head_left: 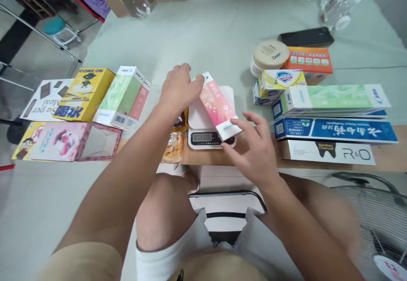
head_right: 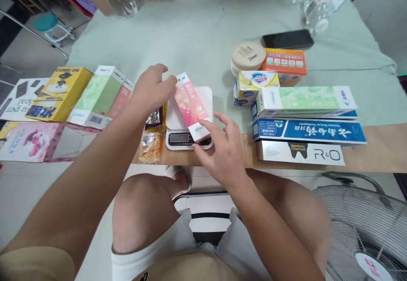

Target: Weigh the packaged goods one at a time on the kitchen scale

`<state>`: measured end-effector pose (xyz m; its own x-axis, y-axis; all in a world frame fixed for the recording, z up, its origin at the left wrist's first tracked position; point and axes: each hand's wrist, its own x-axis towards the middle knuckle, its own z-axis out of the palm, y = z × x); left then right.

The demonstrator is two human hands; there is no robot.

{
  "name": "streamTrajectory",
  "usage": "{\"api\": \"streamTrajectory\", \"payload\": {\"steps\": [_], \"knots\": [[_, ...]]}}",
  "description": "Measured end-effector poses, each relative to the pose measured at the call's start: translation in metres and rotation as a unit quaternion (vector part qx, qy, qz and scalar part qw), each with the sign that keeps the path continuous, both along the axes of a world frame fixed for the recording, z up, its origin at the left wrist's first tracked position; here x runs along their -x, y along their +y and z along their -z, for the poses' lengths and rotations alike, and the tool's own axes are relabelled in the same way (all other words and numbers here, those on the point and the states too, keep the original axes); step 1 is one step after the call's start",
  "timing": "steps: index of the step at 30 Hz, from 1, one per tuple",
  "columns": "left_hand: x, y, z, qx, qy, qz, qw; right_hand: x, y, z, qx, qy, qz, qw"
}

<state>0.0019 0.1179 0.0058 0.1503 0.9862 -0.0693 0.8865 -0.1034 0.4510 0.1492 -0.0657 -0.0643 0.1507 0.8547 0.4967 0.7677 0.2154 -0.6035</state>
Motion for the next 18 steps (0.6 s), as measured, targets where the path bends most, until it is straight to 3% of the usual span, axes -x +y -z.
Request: {"api": "streamTrajectory", "payload": {"steps": [6,10,15,18], "knots": [[0.002,-0.001,0.006,0.013,-0.095,0.042,0.995,-0.001,0.002,-0.001,0.066,0.021,0.018,0.997],[0.006,-0.015,-0.001,-0.016,-0.17,0.025,0.985,0.003,0.001,-0.004,0.081,0.001,0.02,0.997],[0.053,-0.065,-0.023,-0.078,-0.345,-0.046,0.934,0.0,0.003,-0.031,0.054,-0.022,0.019,0.998],[0.088,-0.105,-0.023,-0.074,-0.408,-0.111,0.903,0.003,0.027,-0.052,0.032,-0.074,-0.011,0.997]]}}
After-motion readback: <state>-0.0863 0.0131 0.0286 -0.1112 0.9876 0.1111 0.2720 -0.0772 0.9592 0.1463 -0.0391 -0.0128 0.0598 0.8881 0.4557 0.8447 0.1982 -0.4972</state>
